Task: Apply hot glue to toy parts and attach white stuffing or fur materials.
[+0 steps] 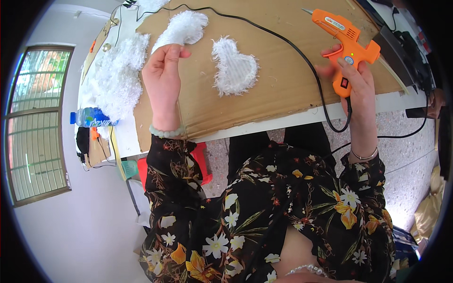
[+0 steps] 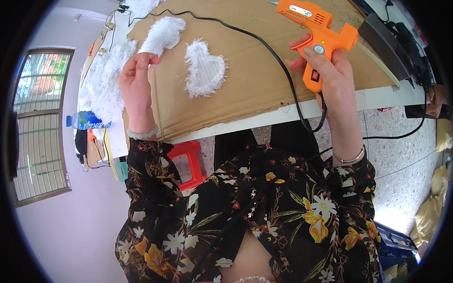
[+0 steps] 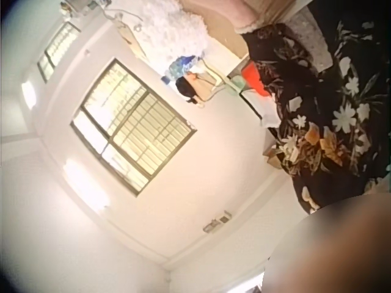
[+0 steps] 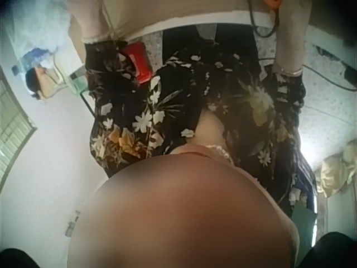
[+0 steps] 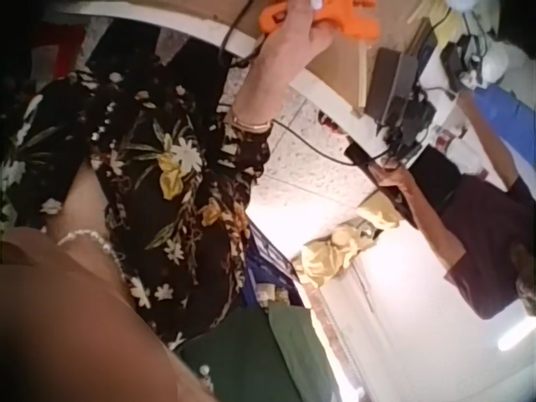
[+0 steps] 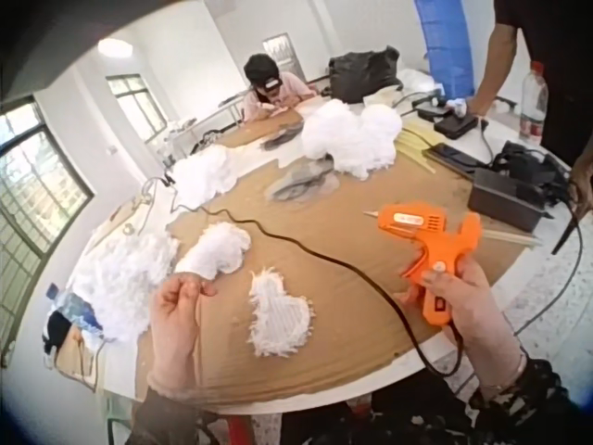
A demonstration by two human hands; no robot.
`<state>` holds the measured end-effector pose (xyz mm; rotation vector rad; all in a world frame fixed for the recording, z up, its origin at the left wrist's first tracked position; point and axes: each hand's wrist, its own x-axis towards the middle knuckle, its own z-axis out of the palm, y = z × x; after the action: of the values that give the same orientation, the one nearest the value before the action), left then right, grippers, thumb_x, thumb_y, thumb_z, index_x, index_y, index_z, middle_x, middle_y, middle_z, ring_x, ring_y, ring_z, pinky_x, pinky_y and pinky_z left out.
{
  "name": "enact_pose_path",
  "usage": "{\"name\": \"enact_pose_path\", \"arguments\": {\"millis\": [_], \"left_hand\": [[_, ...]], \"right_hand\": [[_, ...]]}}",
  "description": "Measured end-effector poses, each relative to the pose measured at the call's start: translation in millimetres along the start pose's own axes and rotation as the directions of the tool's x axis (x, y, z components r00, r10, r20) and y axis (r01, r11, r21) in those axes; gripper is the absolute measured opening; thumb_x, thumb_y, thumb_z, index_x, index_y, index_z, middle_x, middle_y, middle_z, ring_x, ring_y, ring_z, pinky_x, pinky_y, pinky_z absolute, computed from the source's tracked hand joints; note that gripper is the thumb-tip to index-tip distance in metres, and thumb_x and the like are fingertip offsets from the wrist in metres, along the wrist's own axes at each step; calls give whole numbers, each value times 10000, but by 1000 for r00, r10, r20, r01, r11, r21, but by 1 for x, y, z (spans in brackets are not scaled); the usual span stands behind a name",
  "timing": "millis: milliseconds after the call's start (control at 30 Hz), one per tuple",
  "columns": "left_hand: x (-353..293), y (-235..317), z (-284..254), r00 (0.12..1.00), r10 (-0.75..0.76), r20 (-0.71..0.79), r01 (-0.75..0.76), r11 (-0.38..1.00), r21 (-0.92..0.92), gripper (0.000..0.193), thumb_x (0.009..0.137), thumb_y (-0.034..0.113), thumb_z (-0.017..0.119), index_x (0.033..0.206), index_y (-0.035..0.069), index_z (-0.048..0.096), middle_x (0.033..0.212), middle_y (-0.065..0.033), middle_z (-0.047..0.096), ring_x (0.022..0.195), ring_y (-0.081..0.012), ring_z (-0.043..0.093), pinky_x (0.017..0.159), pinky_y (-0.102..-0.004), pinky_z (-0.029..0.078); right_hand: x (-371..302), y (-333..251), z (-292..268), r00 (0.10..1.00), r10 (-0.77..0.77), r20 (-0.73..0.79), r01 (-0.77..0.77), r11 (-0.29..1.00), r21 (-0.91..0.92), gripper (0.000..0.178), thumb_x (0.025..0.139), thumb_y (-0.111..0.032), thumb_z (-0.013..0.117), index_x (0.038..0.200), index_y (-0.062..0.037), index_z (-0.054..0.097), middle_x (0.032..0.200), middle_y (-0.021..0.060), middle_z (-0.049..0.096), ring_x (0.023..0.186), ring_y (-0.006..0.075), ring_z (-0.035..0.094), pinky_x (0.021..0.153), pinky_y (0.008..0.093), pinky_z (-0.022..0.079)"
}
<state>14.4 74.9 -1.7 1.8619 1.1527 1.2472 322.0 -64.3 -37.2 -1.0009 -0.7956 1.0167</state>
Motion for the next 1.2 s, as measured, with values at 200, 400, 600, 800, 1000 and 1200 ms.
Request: {"name": "enact_pose_path", "arguments": {"millis": [200,400,600,800,1000,1200], "left_hand": [[-1,-11,6,996,-93,-18,94,961,261,250,927,195,592,772,0,601,691,-27,609,659,-58,489,578,-220,392],[12,-24,29,961,212,179,-250,941,229,117,858,9,551,966,15,594,894,-96,673,786,-209,643,706,-310,496],[13,-21,38,829,336,446,-522,751,405,308,828,-69,460,1092,51,564,963,-109,700,843,-235,667,729,-316,502],[22,-8,10,978,43,202,-86,974,209,380,810,-88,399,1126,59,552,974,-106,705,813,-234,672,707,-297,499],[12,-28,14,912,220,345,-315,916,248,286,848,-71,422,1032,32,616,905,-88,709,784,-157,652,740,-249,493],[-2,-3,-8,987,152,49,-159,956,247,195,926,14,474,1036,30,633,863,-77,693,816,-149,655,749,-270,496]], "right_hand": [[3,-1,-1,1000,0,3,0,1000,-4,282,915,-140,550,1137,28,504,1060,134,628,837,184,644,845,328,518],[5,1,2,1000,16,9,-15,999,-46,308,927,-128,487,1180,46,488,1056,184,594,902,161,608,941,468,484],[4,2,3,1000,23,-15,-24,997,-72,302,926,-120,489,1180,44,484,1021,170,597,884,159,610,952,471,478],[3,1,3,1000,-7,0,7,1000,-22,283,917,-116,533,1155,33,498,1067,130,612,844,172,640,864,344,527],[8,3,5,1000,1,27,0,1000,-30,281,923,-99,504,1166,40,486,1060,148,602,888,170,625,911,414,503],[6,6,-1,1000,-22,13,23,1000,-10,289,911,-99,529,1162,39,490,1084,117,591,849,154,622,907,385,508]]}}
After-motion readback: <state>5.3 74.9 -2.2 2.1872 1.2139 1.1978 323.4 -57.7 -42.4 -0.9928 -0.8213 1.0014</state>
